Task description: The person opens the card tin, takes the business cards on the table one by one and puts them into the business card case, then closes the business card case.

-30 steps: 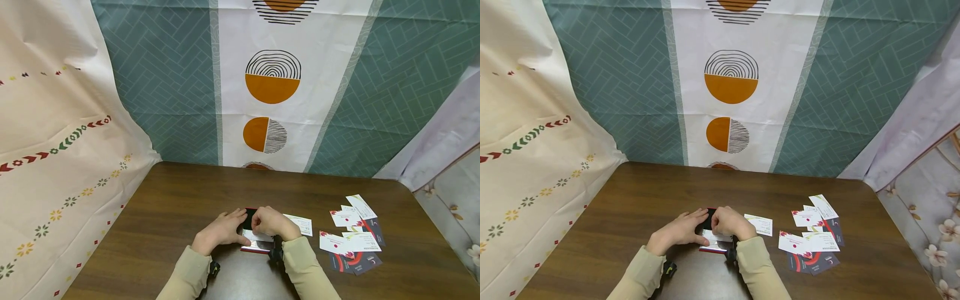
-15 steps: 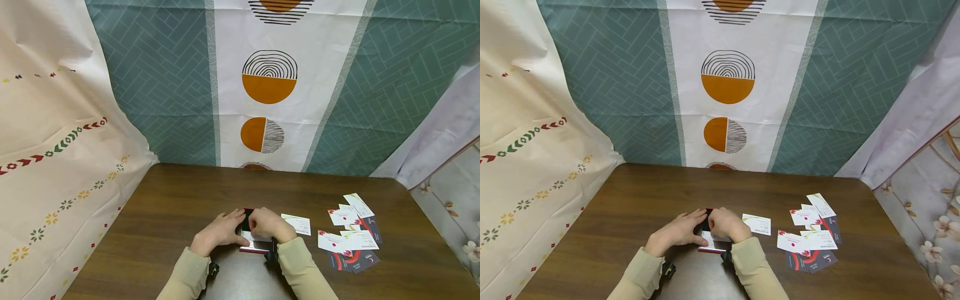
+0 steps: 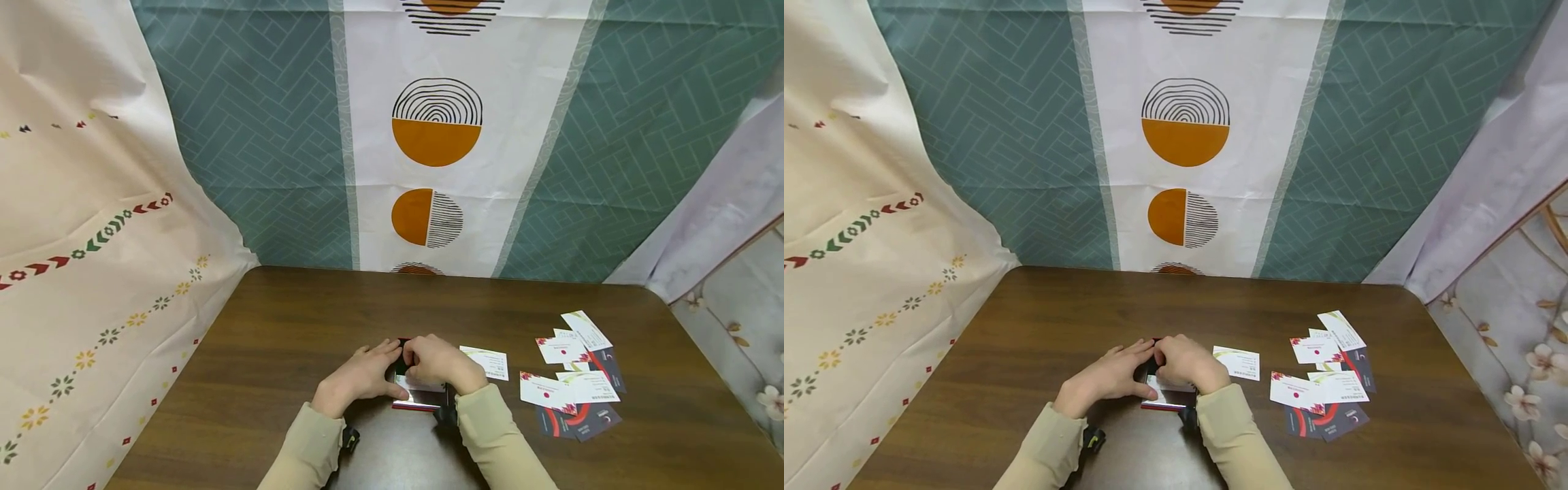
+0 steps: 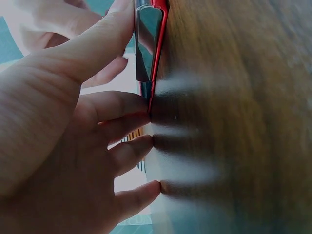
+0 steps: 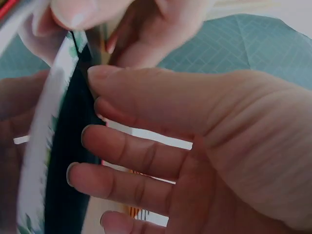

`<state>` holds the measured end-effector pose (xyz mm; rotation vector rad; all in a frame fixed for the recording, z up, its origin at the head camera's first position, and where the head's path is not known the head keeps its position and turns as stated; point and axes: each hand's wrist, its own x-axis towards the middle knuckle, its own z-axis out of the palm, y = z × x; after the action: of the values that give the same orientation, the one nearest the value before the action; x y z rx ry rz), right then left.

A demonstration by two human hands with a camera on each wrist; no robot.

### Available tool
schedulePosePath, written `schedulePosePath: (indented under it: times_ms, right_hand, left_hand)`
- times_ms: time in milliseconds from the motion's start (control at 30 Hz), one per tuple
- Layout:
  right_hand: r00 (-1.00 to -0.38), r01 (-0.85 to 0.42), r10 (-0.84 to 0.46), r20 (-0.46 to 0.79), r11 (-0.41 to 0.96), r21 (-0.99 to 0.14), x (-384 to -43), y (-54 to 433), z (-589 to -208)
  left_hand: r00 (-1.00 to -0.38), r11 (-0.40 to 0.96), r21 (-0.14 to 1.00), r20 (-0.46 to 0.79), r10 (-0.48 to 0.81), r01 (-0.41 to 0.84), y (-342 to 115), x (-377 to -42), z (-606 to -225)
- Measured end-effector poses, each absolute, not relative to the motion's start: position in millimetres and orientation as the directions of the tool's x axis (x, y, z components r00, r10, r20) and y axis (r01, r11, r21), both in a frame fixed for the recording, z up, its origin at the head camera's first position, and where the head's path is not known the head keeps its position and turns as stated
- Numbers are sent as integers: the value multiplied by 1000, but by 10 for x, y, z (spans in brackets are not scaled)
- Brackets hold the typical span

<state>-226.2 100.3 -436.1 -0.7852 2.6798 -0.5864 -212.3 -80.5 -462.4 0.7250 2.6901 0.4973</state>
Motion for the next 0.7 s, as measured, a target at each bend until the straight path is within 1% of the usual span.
schedulePosePath:
  times_ms: [100,367,500,633,700]
  right_hand:
    - [-817,-437,-555,-159,774,-457,-2283,1070,-4327]
    - [-862,-393,-476,-175,845,-362,-2360,1354,-4254]
    - [-869,-437,-479,-126,861,-261,-2399,1588,-4212]
    - [-852,-510,-520,-55,850,-133,-2451,1904,-4229]
    - [-847,-525,-530,-40,846,-90,-2484,2085,-4248]
  left_hand:
    - [-828,816,403,-206,522,414,-801,-2128,-4632]
    - [-833,821,391,-199,516,415,-796,-2114,-4627]
    - [-833,820,398,-199,516,412,-792,-2113,-4622]
    - [-833,819,396,-196,517,416,-788,-2111,-4628]
    - [-832,818,394,-193,520,419,-782,-2113,-4634]
